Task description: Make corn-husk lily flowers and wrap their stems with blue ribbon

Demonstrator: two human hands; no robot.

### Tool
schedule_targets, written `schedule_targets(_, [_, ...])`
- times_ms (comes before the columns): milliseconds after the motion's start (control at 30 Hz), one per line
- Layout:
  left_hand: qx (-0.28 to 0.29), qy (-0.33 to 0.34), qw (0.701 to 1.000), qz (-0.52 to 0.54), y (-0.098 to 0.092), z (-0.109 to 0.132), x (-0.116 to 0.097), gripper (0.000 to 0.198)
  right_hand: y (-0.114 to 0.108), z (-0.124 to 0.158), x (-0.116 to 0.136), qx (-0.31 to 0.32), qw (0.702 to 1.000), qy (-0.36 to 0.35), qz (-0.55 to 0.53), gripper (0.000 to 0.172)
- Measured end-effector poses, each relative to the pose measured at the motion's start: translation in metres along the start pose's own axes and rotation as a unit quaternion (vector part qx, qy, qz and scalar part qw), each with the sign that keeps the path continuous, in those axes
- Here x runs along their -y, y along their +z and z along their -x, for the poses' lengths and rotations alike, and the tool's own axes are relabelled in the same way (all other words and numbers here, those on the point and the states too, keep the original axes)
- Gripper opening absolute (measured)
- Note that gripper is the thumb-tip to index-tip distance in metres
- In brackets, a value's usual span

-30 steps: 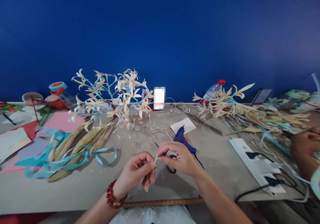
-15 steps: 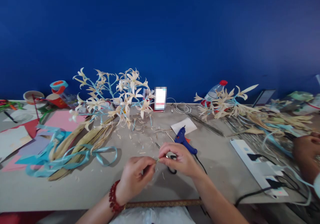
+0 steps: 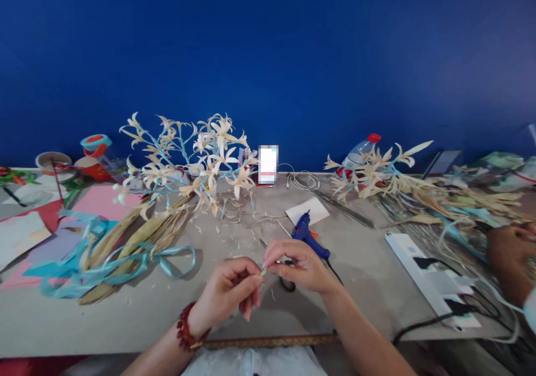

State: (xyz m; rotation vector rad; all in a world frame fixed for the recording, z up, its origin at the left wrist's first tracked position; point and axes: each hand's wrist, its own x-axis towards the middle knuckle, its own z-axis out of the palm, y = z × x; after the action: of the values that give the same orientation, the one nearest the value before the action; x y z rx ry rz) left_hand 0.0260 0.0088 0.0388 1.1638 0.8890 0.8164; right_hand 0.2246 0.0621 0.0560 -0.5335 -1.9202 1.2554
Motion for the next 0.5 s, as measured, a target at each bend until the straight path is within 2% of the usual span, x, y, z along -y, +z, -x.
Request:
schedule_targets(67, [0.005, -0.015, 1.000, 0.019, -0.0006, -0.0013, 0.0006, 0.027, -0.0005, 0.0000, 0.0007, 0.004, 1.000, 0.013, -0.012, 0.012])
schedule_targets(133, [-0.009, -0.004, 1.000, 0.005, -0.0011, -0.0021, 0.0011, 0.026, -0.0004, 0.0012, 0.0020, 0.002, 0.998, 0.058, -0.010, 0.015])
schedule_targets(233, [-0.039, 0.050, 0.995, -0.074, -0.0021, -0.0026, 0.0002, 0.021, 0.0015, 0.0034, 0.0038, -0.010, 0.986, 0.163, 0.008, 0.017])
schedule_targets(300, [-0.051, 0.103, 0.982, -0.151, -0.0029, -0.0025, -0.0016, 0.016, 0.0035, 0.0037, 0.0047, -0.010, 0.978, 0.210, 0.012, 0.024])
schedule_targets(400, [-0.056, 0.158, 0.958, -0.232, -0.0032, -0.0022, -0.0043, 0.013, 0.0058, 0.0021, 0.0067, 0.003, 0.974, 0.228, 0.008, 0.030])
schedule_targets(500, [-0.051, 0.137, 0.967, -0.208, -0.0024, -0.0024, -0.0044, 0.015, 0.0058, 0.0006, 0.0096, 0.005, 0.975, 0.218, 0.037, 0.028])
